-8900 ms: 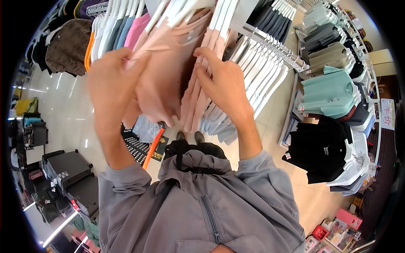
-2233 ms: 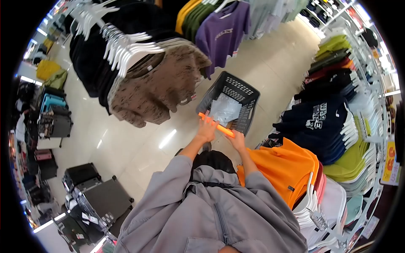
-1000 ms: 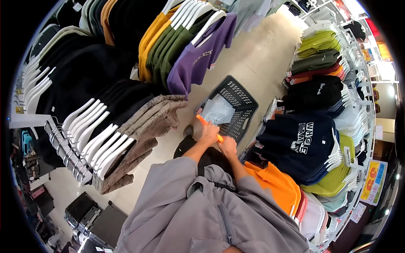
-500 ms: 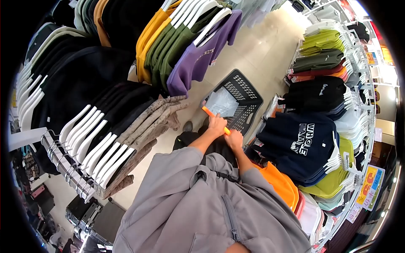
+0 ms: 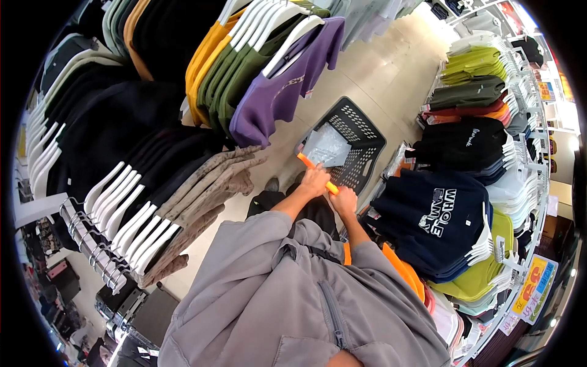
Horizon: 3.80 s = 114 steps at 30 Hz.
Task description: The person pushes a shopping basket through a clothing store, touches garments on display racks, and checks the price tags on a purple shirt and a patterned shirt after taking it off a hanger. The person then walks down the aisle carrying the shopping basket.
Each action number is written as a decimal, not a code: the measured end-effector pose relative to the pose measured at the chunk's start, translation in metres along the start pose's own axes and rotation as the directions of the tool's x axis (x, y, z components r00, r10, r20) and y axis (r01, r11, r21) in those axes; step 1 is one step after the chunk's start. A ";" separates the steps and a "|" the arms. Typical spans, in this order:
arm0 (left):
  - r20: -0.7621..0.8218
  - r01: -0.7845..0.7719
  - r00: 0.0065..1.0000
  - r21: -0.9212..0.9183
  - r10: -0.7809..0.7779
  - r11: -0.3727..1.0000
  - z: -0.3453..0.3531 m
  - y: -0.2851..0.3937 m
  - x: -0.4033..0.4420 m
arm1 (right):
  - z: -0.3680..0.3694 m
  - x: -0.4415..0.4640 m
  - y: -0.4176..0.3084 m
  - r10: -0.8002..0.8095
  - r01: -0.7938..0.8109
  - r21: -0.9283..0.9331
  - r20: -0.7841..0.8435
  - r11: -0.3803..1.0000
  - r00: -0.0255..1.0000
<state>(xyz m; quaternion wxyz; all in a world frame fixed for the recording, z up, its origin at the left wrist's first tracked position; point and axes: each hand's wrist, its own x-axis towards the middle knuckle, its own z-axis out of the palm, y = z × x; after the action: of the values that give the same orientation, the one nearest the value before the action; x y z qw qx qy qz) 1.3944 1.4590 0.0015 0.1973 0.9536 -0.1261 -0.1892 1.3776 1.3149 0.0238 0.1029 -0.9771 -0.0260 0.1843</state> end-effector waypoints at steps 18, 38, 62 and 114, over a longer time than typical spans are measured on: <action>0.008 0.089 0.996 -0.030 -0.089 0.996 -0.024 0.029 0.078 | -0.034 0.075 0.044 -0.041 0.041 0.022 0.000 0.999 0.999; -0.297 -0.065 0.951 0.087 0.088 0.994 -0.033 0.056 0.170 | -0.075 0.160 0.087 -0.028 0.027 0.117 0.004 0.993 1.000; 0.225 -0.133 0.973 0.349 0.055 0.927 -0.141 0.102 0.488 | -0.192 0.405 0.188 0.038 -0.040 0.142 0.014 0.989 0.999; 0.028 -0.292 0.956 0.216 0.293 0.932 -0.290 0.168 1.040 | -0.425 0.939 0.405 -0.006 0.008 0.093 -0.025 0.996 1.000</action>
<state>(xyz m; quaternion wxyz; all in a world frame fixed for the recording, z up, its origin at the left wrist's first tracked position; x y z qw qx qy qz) 2.4186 1.0766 -0.0038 0.1176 0.9405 -0.2861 -0.1406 2.4123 0.9213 -0.0074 0.1491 -0.9734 -0.0195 0.1727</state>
